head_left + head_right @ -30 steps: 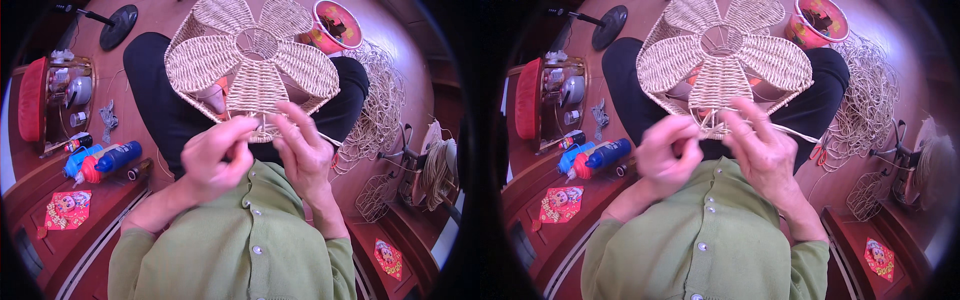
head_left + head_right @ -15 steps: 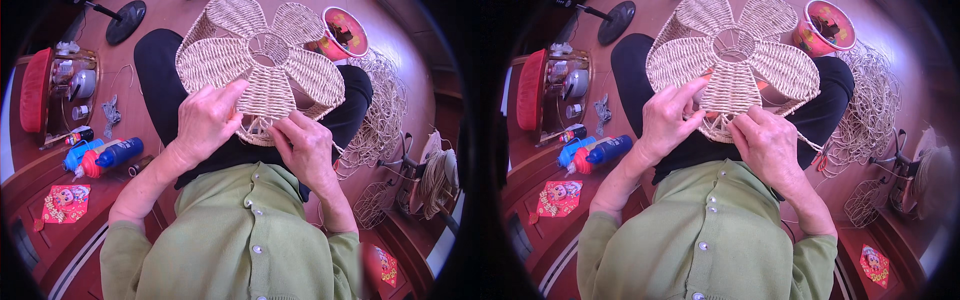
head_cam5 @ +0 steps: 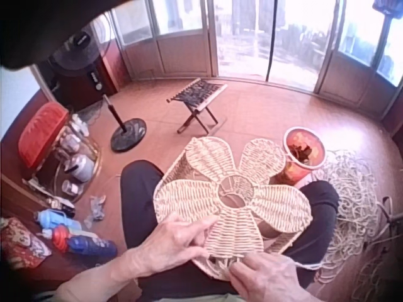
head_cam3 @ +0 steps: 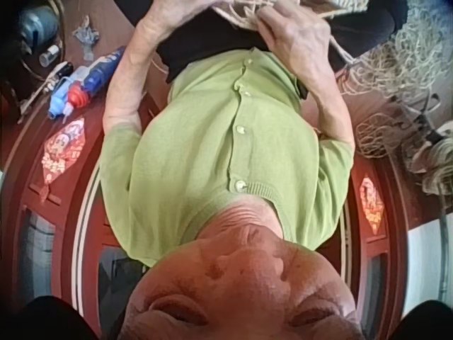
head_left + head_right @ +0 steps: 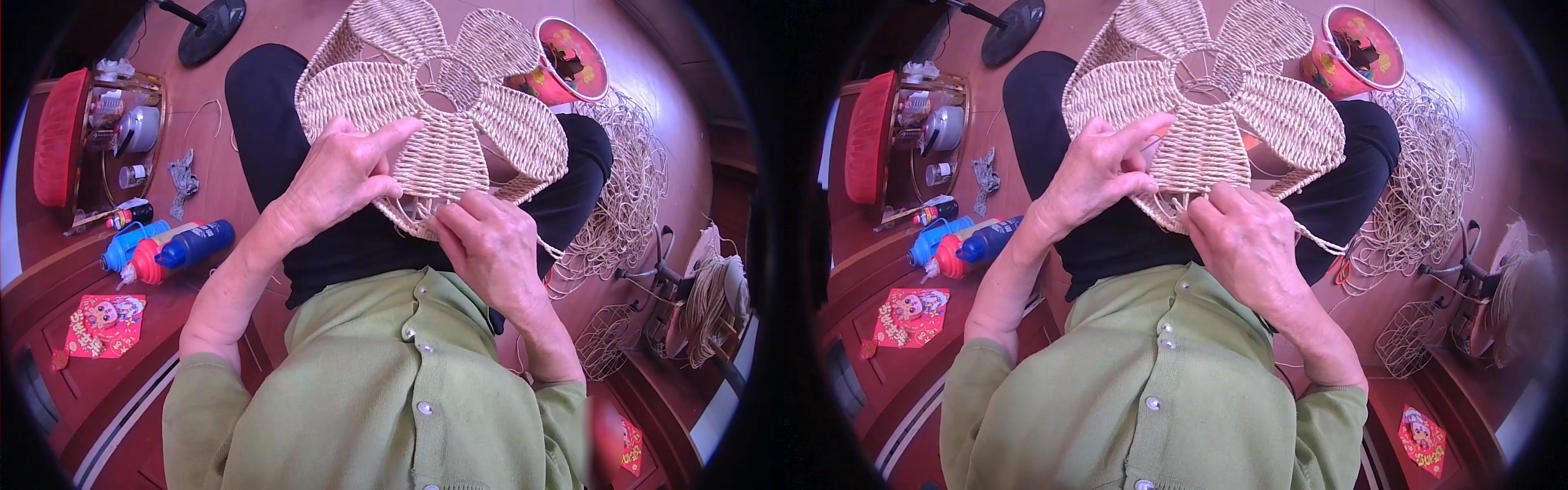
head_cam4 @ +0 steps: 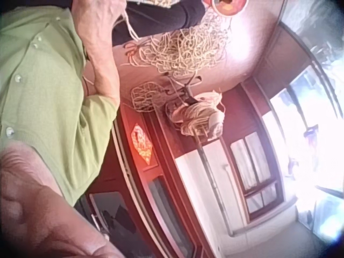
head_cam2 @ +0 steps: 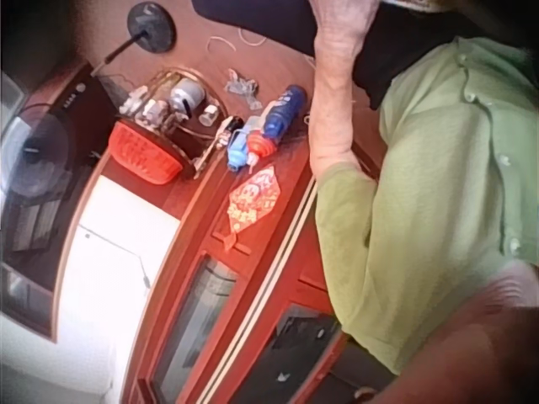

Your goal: Weaving a decorative wicker flower by hand.

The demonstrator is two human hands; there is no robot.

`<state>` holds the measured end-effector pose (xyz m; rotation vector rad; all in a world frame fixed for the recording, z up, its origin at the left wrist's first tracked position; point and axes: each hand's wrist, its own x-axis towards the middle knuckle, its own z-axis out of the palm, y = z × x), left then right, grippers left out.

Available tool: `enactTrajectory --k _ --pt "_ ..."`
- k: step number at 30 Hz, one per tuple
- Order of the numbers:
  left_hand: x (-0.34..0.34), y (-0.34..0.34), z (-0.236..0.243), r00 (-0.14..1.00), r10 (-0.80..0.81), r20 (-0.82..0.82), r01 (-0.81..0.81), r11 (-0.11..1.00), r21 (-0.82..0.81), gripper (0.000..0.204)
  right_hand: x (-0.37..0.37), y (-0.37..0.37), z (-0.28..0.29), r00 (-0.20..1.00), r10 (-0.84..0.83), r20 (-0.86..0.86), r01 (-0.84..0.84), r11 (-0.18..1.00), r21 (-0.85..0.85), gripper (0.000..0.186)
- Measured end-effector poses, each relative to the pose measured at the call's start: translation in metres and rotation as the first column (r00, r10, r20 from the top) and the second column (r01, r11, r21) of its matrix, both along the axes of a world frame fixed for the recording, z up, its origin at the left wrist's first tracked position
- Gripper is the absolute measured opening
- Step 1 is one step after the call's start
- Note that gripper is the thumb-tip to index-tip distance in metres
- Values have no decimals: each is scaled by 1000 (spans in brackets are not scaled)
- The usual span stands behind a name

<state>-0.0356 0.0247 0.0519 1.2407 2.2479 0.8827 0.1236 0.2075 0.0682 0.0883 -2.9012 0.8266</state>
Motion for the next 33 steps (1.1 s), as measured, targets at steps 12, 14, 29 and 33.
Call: enactTrajectory --k 12,14,29,33 --pt "45 6 -19 968 247 -39 -249 967 -61 91 -16 -14 -27 997 78 12 -79 992 97 13" --pt "51 7 -29 957 287 -43 -288 957 -16 92 -18 -16 -31 997 82 -13 -80 991 110 13" --pt "-1 -25 -6 737 447 -506 -366 895 257 65 -19 -20 -39 940 -109 -324 81 992 -98 32" --pt "-111 -183 64 516 347 -783 -381 912 153 26 -23 -39 -28 975 -109 -192 118 992 37 50"
